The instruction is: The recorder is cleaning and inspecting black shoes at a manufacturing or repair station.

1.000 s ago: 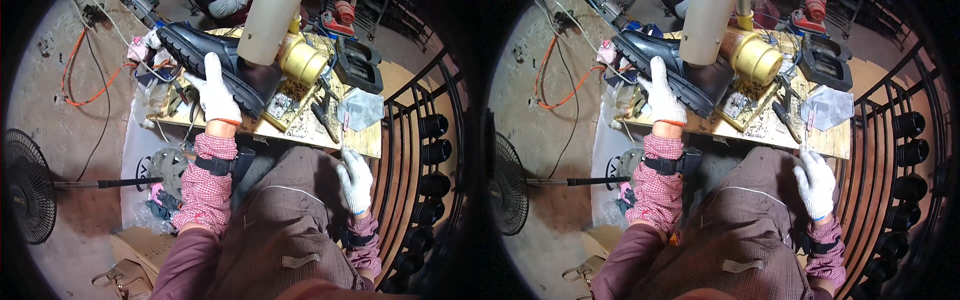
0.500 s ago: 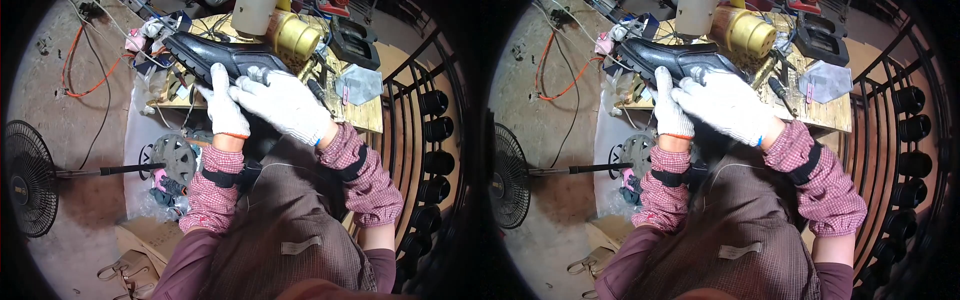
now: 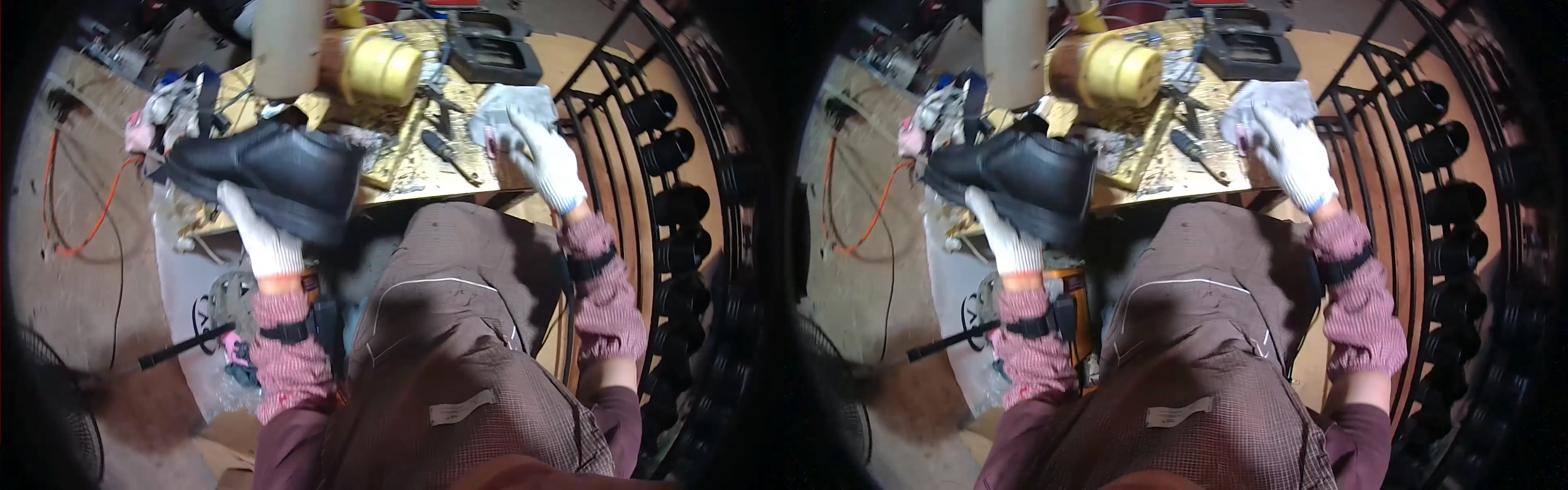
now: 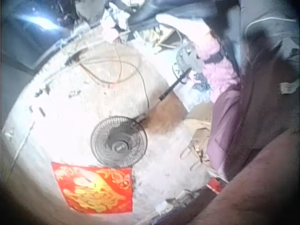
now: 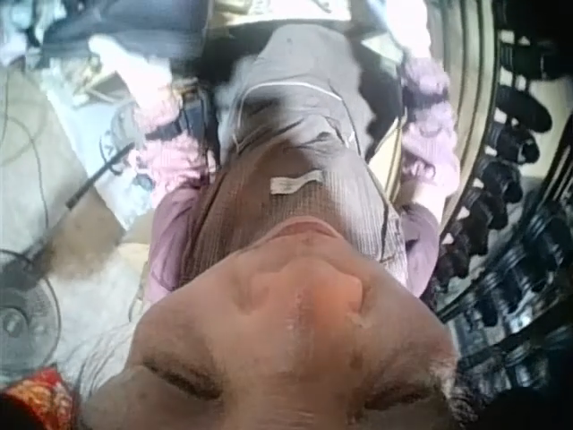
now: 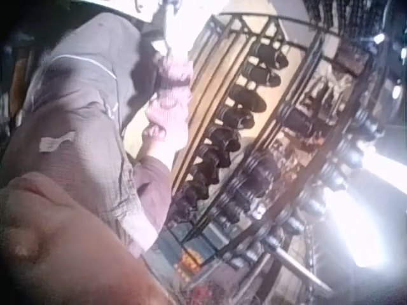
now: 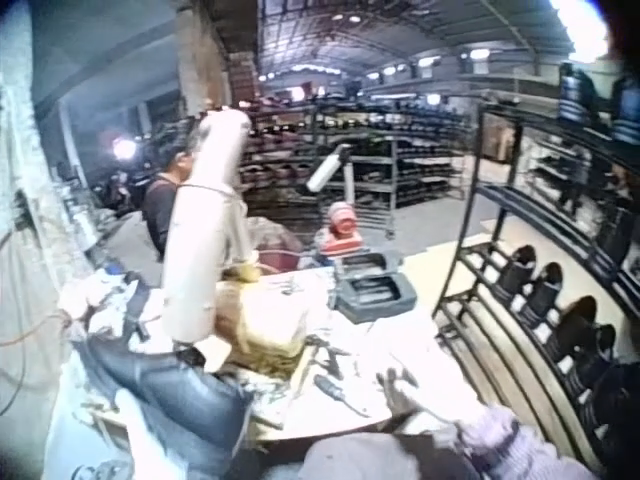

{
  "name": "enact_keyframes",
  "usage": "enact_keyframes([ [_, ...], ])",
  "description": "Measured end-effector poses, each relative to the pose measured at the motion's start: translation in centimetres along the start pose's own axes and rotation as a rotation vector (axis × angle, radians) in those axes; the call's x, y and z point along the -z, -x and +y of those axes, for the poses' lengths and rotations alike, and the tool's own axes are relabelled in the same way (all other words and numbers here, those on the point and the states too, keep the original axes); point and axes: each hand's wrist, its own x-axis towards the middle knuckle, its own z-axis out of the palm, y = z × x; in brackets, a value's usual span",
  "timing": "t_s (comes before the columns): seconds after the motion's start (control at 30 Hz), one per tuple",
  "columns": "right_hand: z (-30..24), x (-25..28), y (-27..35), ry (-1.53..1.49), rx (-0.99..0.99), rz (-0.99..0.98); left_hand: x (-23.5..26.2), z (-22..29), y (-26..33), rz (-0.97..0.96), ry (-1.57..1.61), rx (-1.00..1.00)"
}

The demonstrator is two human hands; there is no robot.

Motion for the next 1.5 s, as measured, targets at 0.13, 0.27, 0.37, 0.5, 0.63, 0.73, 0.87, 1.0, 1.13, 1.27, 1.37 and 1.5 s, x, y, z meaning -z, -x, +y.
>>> enact_keyframes([
  [0.13, 6.2, -3.4, -3.1, 0.267, -0.197, -0.17, 4.5, -3.4, 4.7, -0.031, -0.048, 0.126],
  [0.27, 9.1, -5.1, -2.7, 0.292, -0.288, -0.202, 5.1, -6.6, 7.8, 0.015, -0.026, 0.338],
  [0.37, 6.2, -4.7, -3.0, 0.154, -0.116, 0.107, 3.5, -6.9, 9.5, 0.135, -0.281, 0.323],
  [0.5, -3.6, -3.5, -2.6, -0.129, -0.208, 0.101, 8.2, -8.2, 9.1, 0.077, -0.02, 0.517],
  [0.63, -4.6, -7.2, -1.8, -0.264, -0.108, -0.147, 7.8, -8.1, 8.4, -0.017, -0.104, 0.556],
  [0.73, -0.3, -4.6, -4.0, -0.164, 0.051, 0.084, 6.3, -6.3, 8.6, 0.0, -0.176, 0.464],
  [0.87, 7.9, -3.6, -7.3, 0.079, -0.277, -0.056, 1.8, -4.3, 6.2, -0.046, -0.26, 0.382],
  [1.0, 15.0, -4.6, -6.9, 0.423, -0.093, -0.504, 2.5, -4.5, 2.1, -0.053, -0.229, 0.251],
  [1.13, 16.8, -5.8, -7.3, 0.321, -0.101, -0.503, 5.2, -3.6, -1.6, 0.027, -0.26, 0.171],
  [1.27, 15.0, -4.4, -7.1, 0.254, -0.273, -0.581, 0.3, -1.5, -1.7, 0.016, -0.249, 0.229],
  [1.37, 14.0, -3.4, -6.2, 0.29, -0.195, -0.488, -2.8, -0.7, -0.8, 0.001, -0.181, 0.289],
  [1.5, 13.7, -3.7, -5.6, 0.004, -0.377, -0.633, -0.3, 0.3, 4.0, -0.054, -0.089, 0.471],
])
